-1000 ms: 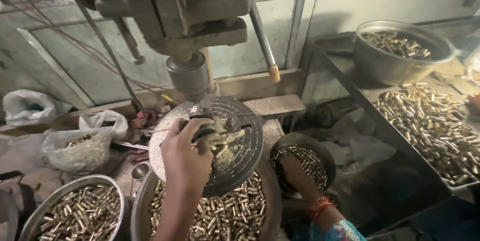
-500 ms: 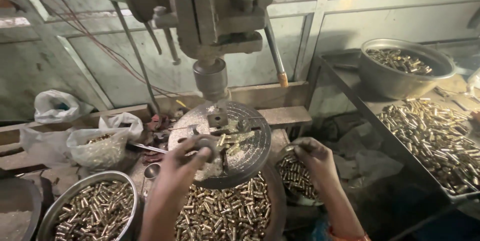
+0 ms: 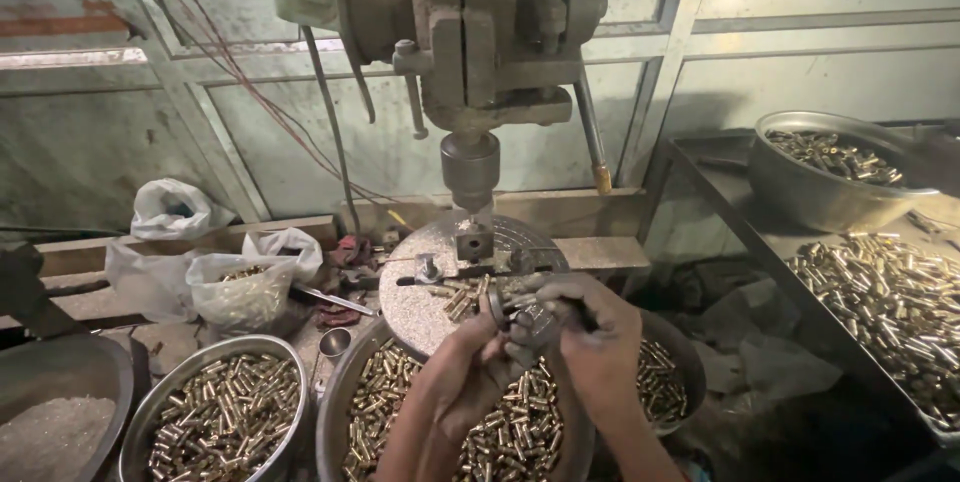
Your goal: The person uses a drill press to process small cylindrical metal components.
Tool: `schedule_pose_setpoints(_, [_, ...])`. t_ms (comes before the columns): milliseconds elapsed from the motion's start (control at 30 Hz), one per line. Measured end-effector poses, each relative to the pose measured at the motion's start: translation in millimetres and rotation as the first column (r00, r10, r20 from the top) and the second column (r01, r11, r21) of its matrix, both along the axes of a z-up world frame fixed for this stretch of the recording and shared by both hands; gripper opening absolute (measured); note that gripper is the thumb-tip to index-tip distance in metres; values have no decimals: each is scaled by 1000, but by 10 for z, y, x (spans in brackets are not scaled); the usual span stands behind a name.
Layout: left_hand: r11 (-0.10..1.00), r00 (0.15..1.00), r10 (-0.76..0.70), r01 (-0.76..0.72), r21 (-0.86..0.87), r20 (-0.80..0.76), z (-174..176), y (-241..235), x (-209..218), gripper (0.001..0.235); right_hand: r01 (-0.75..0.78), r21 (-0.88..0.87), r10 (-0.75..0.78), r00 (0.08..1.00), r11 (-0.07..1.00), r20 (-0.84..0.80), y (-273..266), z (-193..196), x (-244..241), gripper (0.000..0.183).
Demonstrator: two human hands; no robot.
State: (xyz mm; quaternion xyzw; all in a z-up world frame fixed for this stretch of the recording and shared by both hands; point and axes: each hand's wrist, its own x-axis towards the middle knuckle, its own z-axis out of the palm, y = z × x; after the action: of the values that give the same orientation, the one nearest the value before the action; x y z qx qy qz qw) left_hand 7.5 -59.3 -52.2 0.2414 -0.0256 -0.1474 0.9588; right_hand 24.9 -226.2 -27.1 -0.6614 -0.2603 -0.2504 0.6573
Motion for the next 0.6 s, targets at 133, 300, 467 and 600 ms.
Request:
schedule_pose_setpoints(133, [999,994,7,-13,-53,-112,-75,80,103,27,81,-17,-81,997,997,-15,101,127,-84,34])
schedule_pose_setpoints(300, [679,910,379,-398,617,170,336,209,149,29,111,-91,-107,993,990,48,25,189,-137,43])
schedule_pose_setpoints(467, [-235,618,225,-716,657,753,392,167,211,32,218,-197,-206,975,956,78,-83,9,-93,41])
schedule_pose_setpoints(600, [-412,546,78,-744,526,834,420,174,272,29,252,-218,-243,968,943,70,-119,121,-47,44])
